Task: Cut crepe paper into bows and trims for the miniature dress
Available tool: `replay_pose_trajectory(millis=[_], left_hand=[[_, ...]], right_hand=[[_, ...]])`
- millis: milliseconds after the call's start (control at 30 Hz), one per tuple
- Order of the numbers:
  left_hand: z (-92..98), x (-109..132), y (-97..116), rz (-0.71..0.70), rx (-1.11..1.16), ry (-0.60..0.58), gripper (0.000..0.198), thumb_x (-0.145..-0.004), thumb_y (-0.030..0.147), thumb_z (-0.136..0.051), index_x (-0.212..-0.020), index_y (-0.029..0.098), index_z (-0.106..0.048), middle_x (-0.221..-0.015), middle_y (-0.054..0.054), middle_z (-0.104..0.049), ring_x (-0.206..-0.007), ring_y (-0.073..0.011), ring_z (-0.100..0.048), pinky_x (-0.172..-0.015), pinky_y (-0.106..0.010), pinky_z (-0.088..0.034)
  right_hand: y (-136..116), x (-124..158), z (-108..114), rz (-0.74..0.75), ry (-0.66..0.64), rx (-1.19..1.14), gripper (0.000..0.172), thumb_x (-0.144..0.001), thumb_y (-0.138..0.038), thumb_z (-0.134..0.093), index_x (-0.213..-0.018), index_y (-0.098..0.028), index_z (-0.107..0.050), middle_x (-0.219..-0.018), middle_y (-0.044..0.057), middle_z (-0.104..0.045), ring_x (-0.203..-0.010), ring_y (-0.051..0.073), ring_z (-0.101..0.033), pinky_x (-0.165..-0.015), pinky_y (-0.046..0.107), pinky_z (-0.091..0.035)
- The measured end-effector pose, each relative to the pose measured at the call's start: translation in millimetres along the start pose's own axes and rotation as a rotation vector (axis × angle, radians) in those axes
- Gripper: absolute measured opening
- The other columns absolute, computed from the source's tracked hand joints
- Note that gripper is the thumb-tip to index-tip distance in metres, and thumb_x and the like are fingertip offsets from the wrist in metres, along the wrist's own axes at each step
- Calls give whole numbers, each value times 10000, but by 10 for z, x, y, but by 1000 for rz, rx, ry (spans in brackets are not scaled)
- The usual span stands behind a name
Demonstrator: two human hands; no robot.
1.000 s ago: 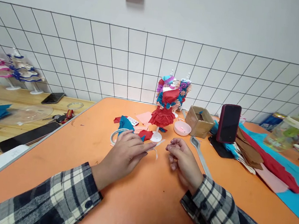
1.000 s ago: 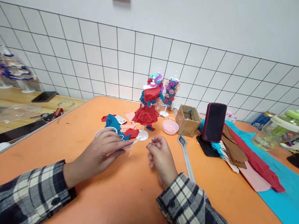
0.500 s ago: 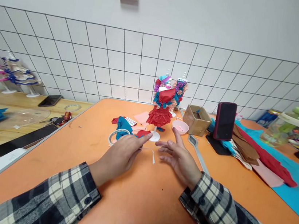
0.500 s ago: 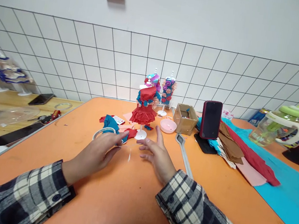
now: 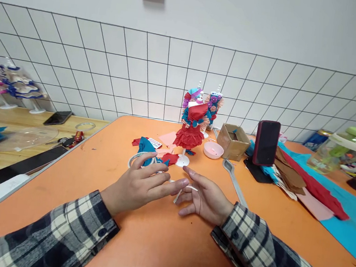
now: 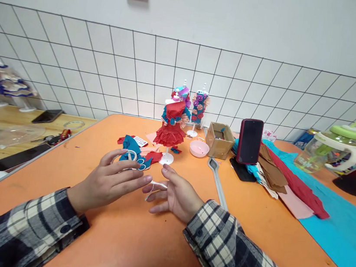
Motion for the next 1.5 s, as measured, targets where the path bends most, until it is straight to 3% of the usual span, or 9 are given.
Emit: replay_pose_trajectory(millis=[200, 400, 600, 800, 933, 1033, 1133, 1300, 1500], left_hand=[[-43, 2, 59, -73, -45, 8, 455, -898, 83, -477, -1284, 322, -506, -914, 37, -742, -980, -159, -627, -1085, -441, -233], [-82, 47, -41, 70, 11, 23, 646, -858, 77, -556, -1396, 374, -356, -936, 41, -750, -998, -184, -623, -1079, -471, -206], [-168, 55, -190, 361, 258, 2, 755, -856, 78, -536, -1474, 304, -166, -981, 18, -749, -1093, -216, -538, -1077, -506, -212], [-330, 107, -256, 469, 440, -35, 671, -857, 93, -485, -1457, 256, -230, -1154, -54, -667, -1115, -222, -533, -1014, -442, -352], [-538, 205, -345, 581, 509, -197, 596, -853, 132, -492, -1419, 227, -331, -1137, -78, -638, -1003, -204, -592, -887, -367, -457], [-714, 266, -299, 577, 571, -416, 511, -857, 168, -503, -1360, 234, -437, -986, -45, -683, -870, -184, -627, -785, -318, -475], [-781, 285, -231, 532, 569, -549, 478, -861, 193, -517, -1332, 267, -479, -934, -18, -708, -834, -182, -635, -735, -293, -457], [-765, 282, -230, 508, 503, -586, 471, -867, 175, -488, -1326, 281, -493, -939, -18, -716, -849, -199, -631, -736, -297, -442], [-786, 310, -254, 596, 652, -524, 581, -812, 150, -551, -1372, 249, -436, -1093, -60, -670, -925, -185, -632, -834, -322, -484]], right_hand=[[-30, 9, 17, 67, 41, 47, 868, -773, -244, -664, -1455, -276, -129, -780, -12, -655, -687, 135, -641, -665, 306, -532], [-146, -3, 78, 177, 98, 218, 1024, -680, -161, -715, -1487, -188, -85, -674, -46, -646, -671, 127, -614, -701, 281, -466], [-271, 4, 107, 246, 96, 422, 981, -711, -156, -674, -1494, -161, -84, -670, -44, -661, -687, 130, -609, -706, 269, -423], [-315, -31, 281, 260, 174, 551, 991, -727, -169, -666, -1499, -187, -44, -701, -22, -666, -628, 130, -588, -603, 251, -405], [-262, -63, 339, 227, 170, 638, 1061, -723, -161, -662, -1500, -199, 60, -711, -24, -664, -624, 134, -595, -617, 261, -435], [-234, -61, 364, 180, 159, 755, 1033, -737, -167, -649, -1504, -216, 41, -745, -24, -664, -569, 109, -563, -602, 256, -434], [-228, -45, 452, 84, 141, 908, 962, -742, -216, -676, -1506, -198, -91, -720, -21, -656, -563, 103, -543, -574, 239, -406], [-310, 12, 669, -7, 75, 1007, 826, -766, -280, -675, -1467, -148, -259, -721, 12, -678, -632, 123, -554, -581, 230, -373], [-449, 70, 954, 18, 217, 1064, 777, -770, -263, -650, -1451, -163, -290, -796, 31, -693, -643, 127, -549, -550, 225, -348]])
Point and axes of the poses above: each hand's wrist, its own x-axis away from the middle knuckle, its own z-axis out of the back of the hand, y = z × x, the point moved 8 cm from there along -x, towards the middle knuckle
